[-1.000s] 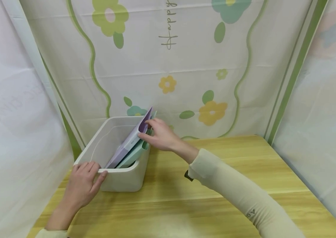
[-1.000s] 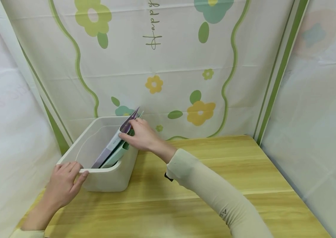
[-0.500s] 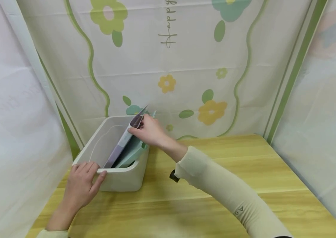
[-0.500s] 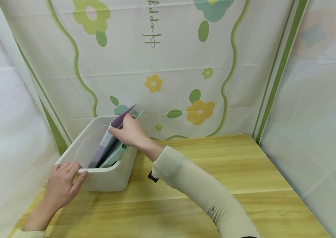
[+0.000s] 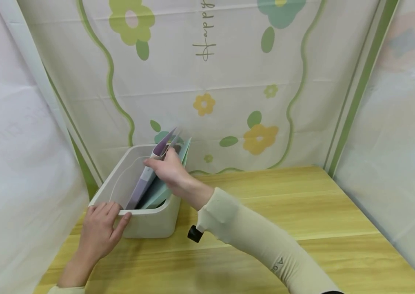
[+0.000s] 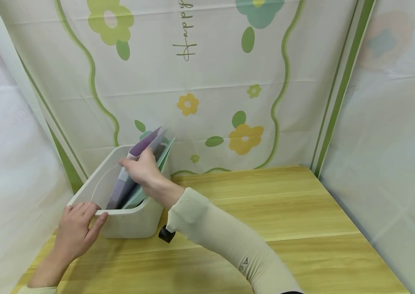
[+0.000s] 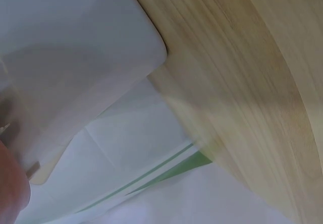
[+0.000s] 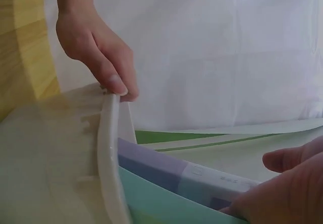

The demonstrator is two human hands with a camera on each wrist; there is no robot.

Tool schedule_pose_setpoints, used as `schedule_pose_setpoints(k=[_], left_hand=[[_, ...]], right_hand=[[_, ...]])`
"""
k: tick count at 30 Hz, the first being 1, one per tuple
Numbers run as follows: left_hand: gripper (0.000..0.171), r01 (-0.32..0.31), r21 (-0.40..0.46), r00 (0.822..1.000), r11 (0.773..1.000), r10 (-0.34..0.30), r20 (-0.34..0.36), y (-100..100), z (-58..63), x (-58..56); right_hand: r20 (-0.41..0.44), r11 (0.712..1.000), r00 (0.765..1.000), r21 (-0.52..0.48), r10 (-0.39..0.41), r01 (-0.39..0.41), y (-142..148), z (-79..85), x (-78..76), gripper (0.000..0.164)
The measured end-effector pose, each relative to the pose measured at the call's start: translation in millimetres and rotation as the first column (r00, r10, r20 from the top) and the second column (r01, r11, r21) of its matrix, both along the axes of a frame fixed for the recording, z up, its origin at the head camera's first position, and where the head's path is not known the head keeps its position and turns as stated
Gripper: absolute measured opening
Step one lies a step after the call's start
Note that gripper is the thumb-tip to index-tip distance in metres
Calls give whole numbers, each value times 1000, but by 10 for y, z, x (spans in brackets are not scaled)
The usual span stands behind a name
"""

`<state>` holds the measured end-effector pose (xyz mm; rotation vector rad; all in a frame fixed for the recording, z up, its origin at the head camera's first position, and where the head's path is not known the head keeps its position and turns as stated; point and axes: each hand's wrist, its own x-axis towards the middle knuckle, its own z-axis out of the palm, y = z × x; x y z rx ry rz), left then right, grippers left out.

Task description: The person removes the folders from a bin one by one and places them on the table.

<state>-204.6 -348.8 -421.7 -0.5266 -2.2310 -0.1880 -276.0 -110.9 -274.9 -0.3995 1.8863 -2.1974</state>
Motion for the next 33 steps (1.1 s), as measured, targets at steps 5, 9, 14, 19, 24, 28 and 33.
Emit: schedule_pose_setpoints(k=[5, 9, 14, 19, 24, 28, 33], left_hand=[[49, -4, 10, 1000, 1000, 4, 11, 2, -2, 0], [48, -10, 14, 1000, 1000, 10, 21, -7, -8, -2], [49, -11, 18, 1000, 1000, 11, 6, -15, -16, -10], [52, 3, 31, 1000, 1000, -2, -31, 1, -15, -17], [54, 4, 36, 1000, 999, -3, -20, 7, -11, -21], [54, -5, 36, 1000, 999, 5, 3, 4, -10, -20], [53, -1, 44, 1000, 999, 1, -11, -1, -24, -16]], right_hand=[[59, 997, 995, 0, -76, 76, -115, -56, 3, 57], [79, 995, 992, -3, -100, 101, -187, -77, 19, 70], [102, 992, 987, 4, -123, 123, -256, -101, 13, 85], [95, 987, 983, -26, -158, 161, -304, -129, -32, 88], [71, 976, 975, -44, -210, 213, -350, -167, -68, 63], [46, 971, 971, -42, -234, 235, -370, -188, -74, 62], [7, 972, 972, -28, -235, 235, -394, -221, -73, 67]])
